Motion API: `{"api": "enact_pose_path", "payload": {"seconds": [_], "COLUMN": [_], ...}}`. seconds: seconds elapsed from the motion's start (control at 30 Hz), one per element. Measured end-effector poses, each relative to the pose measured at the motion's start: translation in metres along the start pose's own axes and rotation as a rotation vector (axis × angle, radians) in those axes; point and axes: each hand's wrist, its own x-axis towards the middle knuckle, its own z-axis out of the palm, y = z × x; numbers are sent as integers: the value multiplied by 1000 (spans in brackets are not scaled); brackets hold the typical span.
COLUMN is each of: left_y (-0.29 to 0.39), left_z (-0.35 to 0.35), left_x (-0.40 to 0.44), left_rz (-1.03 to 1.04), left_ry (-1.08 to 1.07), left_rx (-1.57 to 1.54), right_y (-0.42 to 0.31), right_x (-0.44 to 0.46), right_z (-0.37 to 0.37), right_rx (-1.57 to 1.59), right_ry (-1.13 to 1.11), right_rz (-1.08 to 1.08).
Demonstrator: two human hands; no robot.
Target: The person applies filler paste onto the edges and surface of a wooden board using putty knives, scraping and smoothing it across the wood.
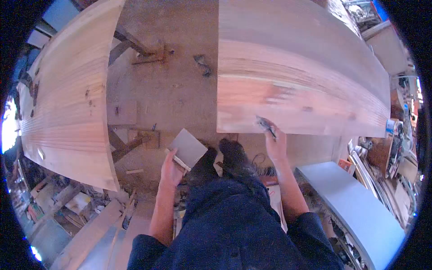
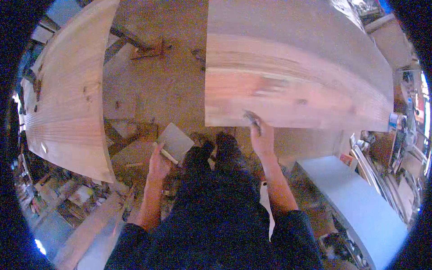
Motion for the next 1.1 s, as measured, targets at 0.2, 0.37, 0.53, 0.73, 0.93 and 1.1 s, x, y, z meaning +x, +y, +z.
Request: {"api": "enact_pose_path", "payload": {"seconds": [0.2,0.37,0.53,0.73,0.93,1.1], "left_y": [11,19,30,72,108,124], "left_z": [-2,-7,-19,-10,11,19], "left_x": [19,10,10,27,29,40], "left_rz": [-49,-29,2,-26,-6,-9], "left_ry": [-35,16,-12,-32,-59,-112], "left_rx": [77,68,97,110,201,257], "right_y": [-37,-37,-22,-44,-15,-10], "right_x": [10,35,24,16,11,19], "right_z": [59,98,117,103,121,107], "right_rx": [-497,-663,-794,-680,-740,-756], "right_ry": [-60,-92,-56,-108,-22,51], "right_rz": [-346,-433,-446,-289,-434,-384]}}
